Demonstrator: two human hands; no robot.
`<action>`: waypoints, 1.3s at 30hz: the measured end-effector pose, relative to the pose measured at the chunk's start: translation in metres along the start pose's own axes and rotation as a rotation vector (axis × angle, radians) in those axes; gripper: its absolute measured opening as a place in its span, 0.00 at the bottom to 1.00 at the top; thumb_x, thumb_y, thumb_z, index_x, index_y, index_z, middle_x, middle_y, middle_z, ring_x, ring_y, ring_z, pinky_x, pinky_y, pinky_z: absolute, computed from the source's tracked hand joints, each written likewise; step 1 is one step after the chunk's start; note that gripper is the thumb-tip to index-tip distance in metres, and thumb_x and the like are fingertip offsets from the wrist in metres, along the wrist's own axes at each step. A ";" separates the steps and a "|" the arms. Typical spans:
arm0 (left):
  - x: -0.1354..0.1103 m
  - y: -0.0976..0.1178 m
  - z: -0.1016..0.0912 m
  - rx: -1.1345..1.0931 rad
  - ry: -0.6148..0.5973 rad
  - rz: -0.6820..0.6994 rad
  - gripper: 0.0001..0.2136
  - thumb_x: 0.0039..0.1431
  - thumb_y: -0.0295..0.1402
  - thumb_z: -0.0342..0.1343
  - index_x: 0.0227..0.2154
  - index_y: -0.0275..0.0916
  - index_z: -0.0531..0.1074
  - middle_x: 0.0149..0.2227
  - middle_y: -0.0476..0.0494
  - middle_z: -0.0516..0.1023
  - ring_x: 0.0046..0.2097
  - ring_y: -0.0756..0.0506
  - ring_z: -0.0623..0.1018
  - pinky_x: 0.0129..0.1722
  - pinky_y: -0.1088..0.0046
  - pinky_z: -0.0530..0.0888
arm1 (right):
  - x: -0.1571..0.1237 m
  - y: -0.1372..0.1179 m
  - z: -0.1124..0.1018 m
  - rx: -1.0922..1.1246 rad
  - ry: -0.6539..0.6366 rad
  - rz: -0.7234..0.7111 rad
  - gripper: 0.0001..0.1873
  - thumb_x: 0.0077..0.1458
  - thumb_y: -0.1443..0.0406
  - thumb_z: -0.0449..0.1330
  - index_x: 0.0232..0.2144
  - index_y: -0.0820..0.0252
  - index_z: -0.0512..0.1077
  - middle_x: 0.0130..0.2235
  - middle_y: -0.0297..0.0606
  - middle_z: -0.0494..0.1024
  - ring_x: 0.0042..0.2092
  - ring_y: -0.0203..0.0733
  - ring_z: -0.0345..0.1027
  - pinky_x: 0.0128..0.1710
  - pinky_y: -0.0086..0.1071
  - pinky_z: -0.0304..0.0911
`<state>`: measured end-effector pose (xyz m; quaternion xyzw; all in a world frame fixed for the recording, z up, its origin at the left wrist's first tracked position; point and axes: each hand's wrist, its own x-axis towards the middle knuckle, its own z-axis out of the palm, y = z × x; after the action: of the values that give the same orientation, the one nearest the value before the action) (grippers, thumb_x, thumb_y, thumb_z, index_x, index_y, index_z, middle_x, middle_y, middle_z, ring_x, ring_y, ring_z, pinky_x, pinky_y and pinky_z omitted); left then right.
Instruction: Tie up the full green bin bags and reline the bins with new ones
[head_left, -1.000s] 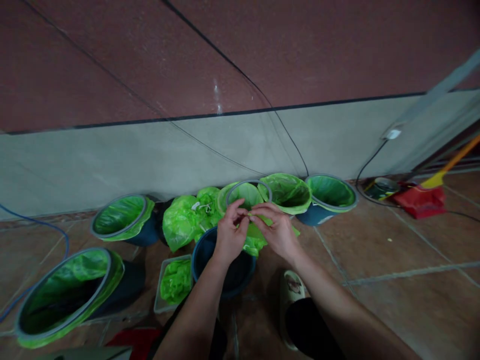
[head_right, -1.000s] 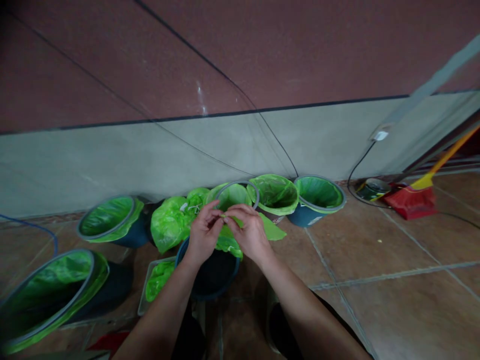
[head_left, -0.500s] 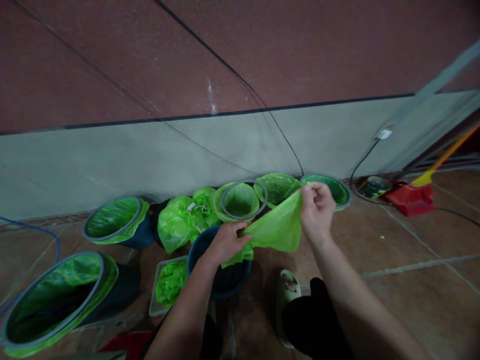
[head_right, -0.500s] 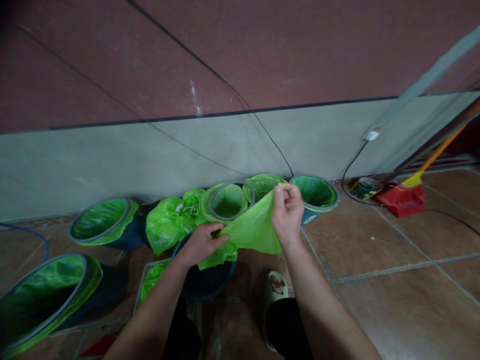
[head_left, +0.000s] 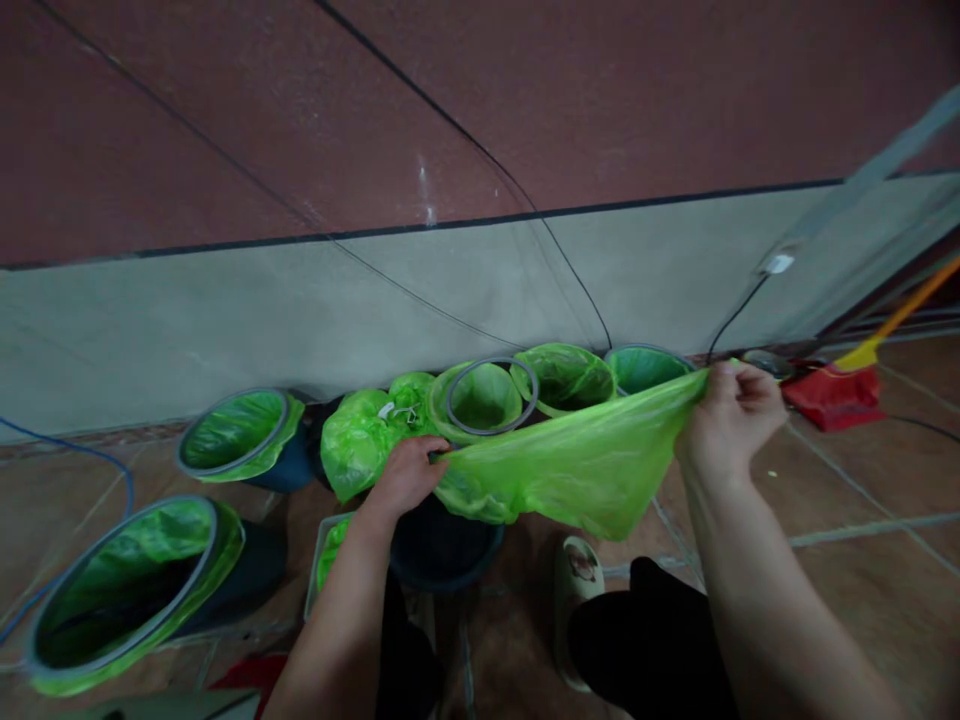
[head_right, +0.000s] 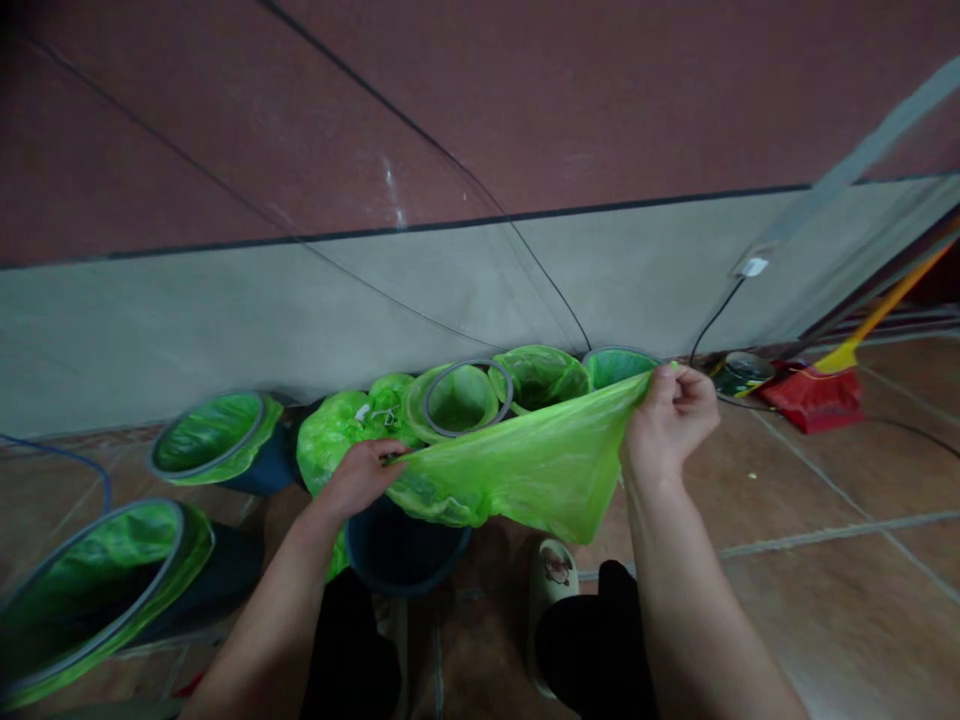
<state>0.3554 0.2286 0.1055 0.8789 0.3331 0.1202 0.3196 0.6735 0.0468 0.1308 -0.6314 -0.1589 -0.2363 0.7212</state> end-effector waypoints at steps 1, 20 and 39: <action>-0.001 -0.003 -0.004 -0.016 0.026 -0.017 0.08 0.54 0.28 0.56 0.32 0.41 0.81 0.32 0.48 0.81 0.34 0.47 0.76 0.36 0.73 0.69 | 0.001 0.000 -0.001 0.003 0.008 0.004 0.07 0.51 0.63 0.59 0.26 0.61 0.66 0.25 0.27 0.64 0.27 0.32 0.55 0.31 0.29 0.55; -0.004 -0.012 -0.018 -1.187 0.153 -0.363 0.16 0.41 0.41 0.71 0.29 0.34 0.80 0.32 0.40 0.82 0.35 0.44 0.80 0.37 0.69 0.75 | 0.006 0.003 0.005 0.091 0.155 0.198 0.12 0.47 0.78 0.56 0.17 0.61 0.65 0.21 0.28 0.63 0.24 0.30 0.54 0.27 0.29 0.52; -0.006 0.010 -0.015 -1.219 0.121 -0.202 0.26 0.35 0.24 0.54 0.41 0.39 0.83 0.34 0.46 0.83 0.34 0.47 0.78 0.34 0.73 0.73 | 0.012 0.017 0.004 0.143 0.221 0.202 0.11 0.42 0.76 0.57 0.16 0.57 0.63 0.21 0.29 0.64 0.25 0.33 0.57 0.29 0.33 0.61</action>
<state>0.3494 0.2265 0.1233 0.4940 0.3038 0.3075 0.7544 0.6932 0.0511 0.1235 -0.5614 -0.0305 -0.2187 0.7976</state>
